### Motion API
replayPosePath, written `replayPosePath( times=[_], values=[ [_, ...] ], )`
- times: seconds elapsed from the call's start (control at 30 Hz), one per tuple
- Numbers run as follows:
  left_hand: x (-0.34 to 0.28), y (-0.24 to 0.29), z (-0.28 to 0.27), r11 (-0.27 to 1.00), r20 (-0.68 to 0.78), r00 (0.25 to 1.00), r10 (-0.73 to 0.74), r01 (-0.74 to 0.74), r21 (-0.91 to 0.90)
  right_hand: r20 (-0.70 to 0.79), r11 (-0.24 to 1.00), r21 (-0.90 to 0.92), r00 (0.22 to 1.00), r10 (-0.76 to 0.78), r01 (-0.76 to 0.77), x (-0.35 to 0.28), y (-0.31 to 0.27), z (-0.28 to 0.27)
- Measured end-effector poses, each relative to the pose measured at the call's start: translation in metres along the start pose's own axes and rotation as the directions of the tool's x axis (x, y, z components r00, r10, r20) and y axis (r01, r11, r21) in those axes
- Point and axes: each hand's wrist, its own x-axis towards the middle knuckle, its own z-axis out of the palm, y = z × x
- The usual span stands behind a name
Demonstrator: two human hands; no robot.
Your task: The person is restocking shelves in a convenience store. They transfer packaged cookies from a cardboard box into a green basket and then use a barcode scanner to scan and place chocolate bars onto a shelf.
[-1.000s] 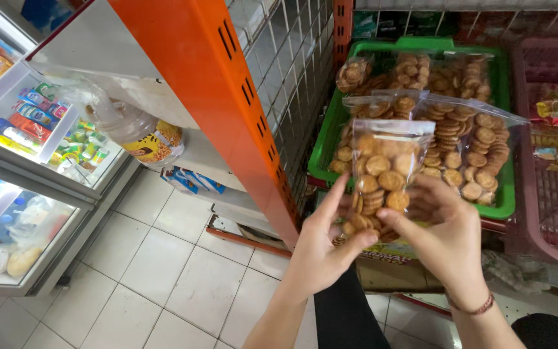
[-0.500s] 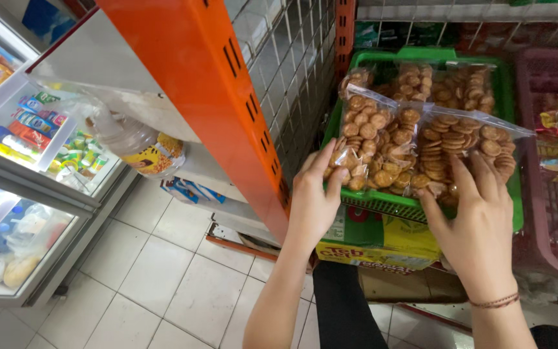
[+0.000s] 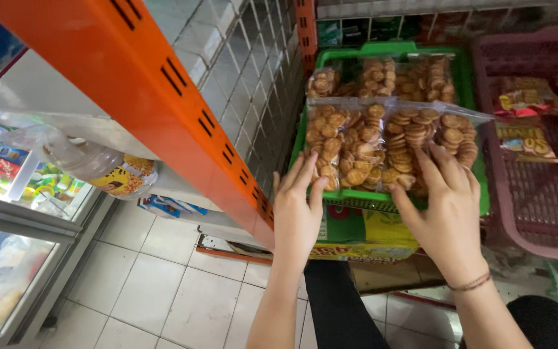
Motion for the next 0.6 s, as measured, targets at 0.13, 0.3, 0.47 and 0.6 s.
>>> replayPosePath(
  times=[0.13, 0.3, 0.47, 0.6],
  values=[
    [0.0, 0.005, 0.001, 0.998, 0.015, 0.999, -0.031, 0.03, 0.062, -0.029, 1.0, 0.007, 1.0, 0.003, -0.003, 0.001, -0.004, -0.004],
    [-0.021, 0.025, 0.012, 0.911, -0.157, 0.969, 0.19, -0.114, 0.397, -0.06, 0.983, 0.185, 0.998, 0.02, -0.008, -0.014, -0.006, -0.021],
    [-0.101, 0.08, 0.063, 0.951, -0.082, 0.949, 0.304, -0.297, 0.081, -0.059, 0.905, 0.41, 0.987, 0.147, -0.11, -0.083, 0.01, -0.057],
    [-0.168, 0.129, 0.115, 0.899, 0.149, 0.904, 0.4, -0.356, -0.253, -0.047, 0.889, 0.306, 0.927, 0.373, -0.342, -0.158, 0.057, -0.096]
  ],
)
